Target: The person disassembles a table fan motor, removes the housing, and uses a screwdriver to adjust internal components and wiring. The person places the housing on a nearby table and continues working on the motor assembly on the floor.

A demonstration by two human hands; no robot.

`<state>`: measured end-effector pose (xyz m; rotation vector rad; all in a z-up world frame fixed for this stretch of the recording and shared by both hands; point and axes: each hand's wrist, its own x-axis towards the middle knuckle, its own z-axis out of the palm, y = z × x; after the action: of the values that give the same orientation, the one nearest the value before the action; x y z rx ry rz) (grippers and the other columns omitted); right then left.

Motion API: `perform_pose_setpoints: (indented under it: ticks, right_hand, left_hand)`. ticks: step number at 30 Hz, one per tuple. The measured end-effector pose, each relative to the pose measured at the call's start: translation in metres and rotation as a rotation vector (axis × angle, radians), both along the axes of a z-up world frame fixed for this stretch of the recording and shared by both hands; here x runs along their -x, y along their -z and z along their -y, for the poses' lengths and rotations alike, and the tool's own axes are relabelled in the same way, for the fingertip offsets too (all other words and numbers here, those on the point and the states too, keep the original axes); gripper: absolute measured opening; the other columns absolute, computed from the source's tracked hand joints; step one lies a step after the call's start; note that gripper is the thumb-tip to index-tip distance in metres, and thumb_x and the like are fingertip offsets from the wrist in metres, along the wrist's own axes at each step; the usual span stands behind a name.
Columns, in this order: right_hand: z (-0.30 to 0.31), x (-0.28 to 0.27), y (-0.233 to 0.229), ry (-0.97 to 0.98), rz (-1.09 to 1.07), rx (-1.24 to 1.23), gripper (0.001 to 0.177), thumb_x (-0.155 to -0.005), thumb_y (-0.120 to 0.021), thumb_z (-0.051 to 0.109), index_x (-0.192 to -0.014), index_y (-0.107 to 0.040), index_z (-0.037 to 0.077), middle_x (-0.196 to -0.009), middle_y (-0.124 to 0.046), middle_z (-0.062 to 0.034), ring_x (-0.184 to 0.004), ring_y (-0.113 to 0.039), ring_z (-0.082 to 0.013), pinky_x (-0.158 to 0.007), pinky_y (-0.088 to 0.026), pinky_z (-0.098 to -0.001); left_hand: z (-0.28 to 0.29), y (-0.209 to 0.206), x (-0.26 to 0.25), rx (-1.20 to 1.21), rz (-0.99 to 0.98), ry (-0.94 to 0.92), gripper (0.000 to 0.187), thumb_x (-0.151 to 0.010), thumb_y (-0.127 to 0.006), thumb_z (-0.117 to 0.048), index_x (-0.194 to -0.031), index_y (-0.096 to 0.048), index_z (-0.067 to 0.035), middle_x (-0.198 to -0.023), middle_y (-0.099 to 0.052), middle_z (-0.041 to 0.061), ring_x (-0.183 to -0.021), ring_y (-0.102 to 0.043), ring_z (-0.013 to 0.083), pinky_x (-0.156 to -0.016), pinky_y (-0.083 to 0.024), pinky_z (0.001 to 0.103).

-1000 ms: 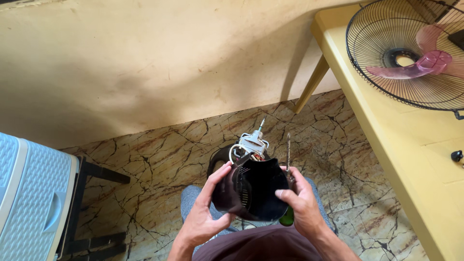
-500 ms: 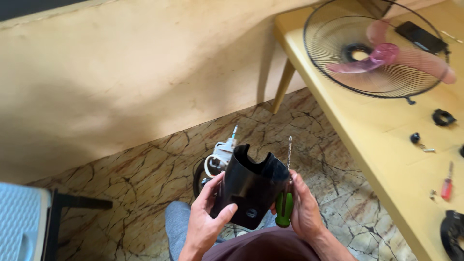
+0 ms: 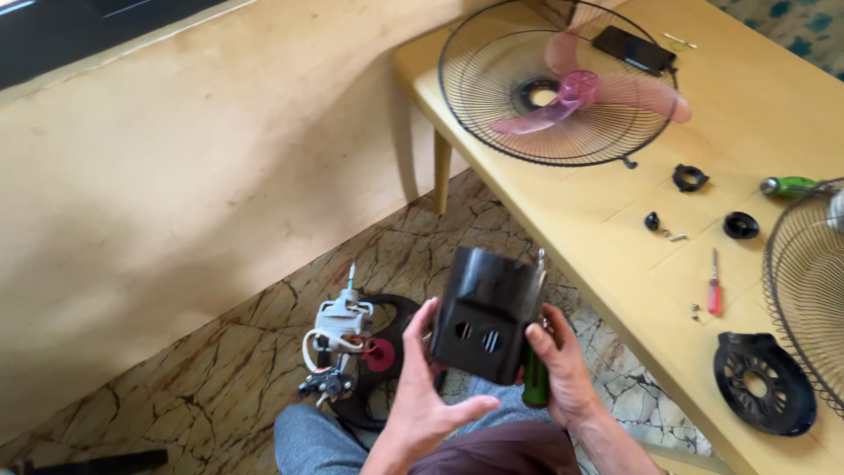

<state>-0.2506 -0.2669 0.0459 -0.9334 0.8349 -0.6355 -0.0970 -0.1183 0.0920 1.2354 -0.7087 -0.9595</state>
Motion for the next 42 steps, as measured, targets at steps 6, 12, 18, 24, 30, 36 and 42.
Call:
perform_pose_setpoints:
  ticks: [6, 12, 18, 24, 30, 36, 42]
  right_hand:
    - [0.028, 0.018, 0.01, 0.107, 0.006, -0.048, 0.068, -0.084, -0.071, 0.053, -0.134, -0.054, 0.009, -0.091, -0.065, -0.0058, -0.063, -0.064, -0.0157, -0.05, -0.053, -0.0328]
    - [0.047, 0.019, 0.015, 0.165, 0.096, -0.07, 0.059, -0.092, -0.068, 0.046, -0.132, -0.054, 0.004, -0.103, -0.067, -0.0046, -0.08, -0.068, -0.0119, -0.066, -0.059, -0.0294]
    - [0.062, 0.018, 0.013, 0.127, -0.007, -0.108, 0.053, -0.094, -0.06, 0.047, -0.131, -0.055, 0.009, -0.1, -0.066, -0.0079, -0.064, -0.065, -0.018, -0.05, -0.052, -0.0363]
    - [0.097, 0.026, 0.008, 0.157, -0.059, -0.038, 0.041, -0.098, -0.053, 0.028, -0.133, -0.052, 0.007, -0.099, -0.068, -0.012, -0.06, -0.064, -0.0217, -0.051, -0.053, -0.0349]
    - [0.143, 0.06, 0.021, 0.141, -0.209, 0.078, 0.05, -0.091, -0.061, 0.006, -0.14, -0.049, 0.003, -0.104, -0.07, -0.0159, -0.072, -0.068, -0.0247, -0.063, -0.056, -0.0352]
    - [0.185, 0.093, 0.036, 0.122, -0.451, 0.266, 0.049, -0.091, -0.063, 0.002, -0.139, -0.056, 0.0, -0.116, -0.071, -0.0158, -0.087, -0.068, -0.022, -0.066, -0.056, -0.0325]
    - [0.199, 0.091, 0.021, 0.083, -0.702, 0.379, 0.045, -0.093, -0.062, 0.007, -0.137, -0.057, 0.002, -0.114, -0.074, -0.0132, -0.076, -0.072, -0.0227, -0.059, -0.056, -0.0335]
  left_hand:
    - [0.05, 0.004, 0.016, 0.077, 0.643, -0.111, 0.132, -0.055, -0.103, -0.031, -0.155, -0.02, -0.006, -0.166, -0.019, 0.025, -0.152, -0.033, 0.041, -0.12, -0.035, 0.048]
    - [0.088, 0.006, 0.026, 0.118, 0.753, -0.222, 0.127, -0.056, -0.103, -0.032, -0.153, -0.025, -0.007, -0.161, -0.026, 0.026, -0.148, -0.037, 0.0425, -0.12, -0.038, 0.048]
    - [0.101, 0.006, 0.022, -0.014, 0.596, -0.194, 0.118, -0.062, -0.094, -0.032, -0.15, -0.021, -0.005, -0.145, -0.039, 0.023, -0.132, -0.052, 0.0364, -0.109, -0.047, 0.044]
    - [0.114, 0.002, 0.011, 0.05, 0.807, -0.218, 0.115, -0.063, -0.094, -0.031, -0.152, -0.025, -0.006, -0.15, -0.035, 0.024, -0.139, -0.045, 0.0425, -0.112, -0.044, 0.049]
    - [0.139, -0.005, 0.01, 0.013, 0.745, -0.103, 0.119, -0.063, -0.092, -0.032, -0.157, -0.025, -0.006, -0.147, -0.036, 0.021, -0.135, -0.049, 0.0396, -0.11, -0.048, 0.047]
    - [0.189, -0.017, 0.022, 0.12, 0.862, -0.07, 0.113, -0.064, -0.091, -0.038, -0.154, -0.028, -0.01, -0.15, -0.039, 0.02, -0.132, -0.052, 0.0399, -0.108, -0.049, 0.049]
    - [0.23, -0.029, 0.024, 0.068, 1.047, -0.009, 0.116, -0.064, -0.088, -0.043, -0.159, -0.03, -0.013, -0.155, -0.034, 0.021, -0.137, -0.043, 0.0415, -0.102, -0.042, 0.054]
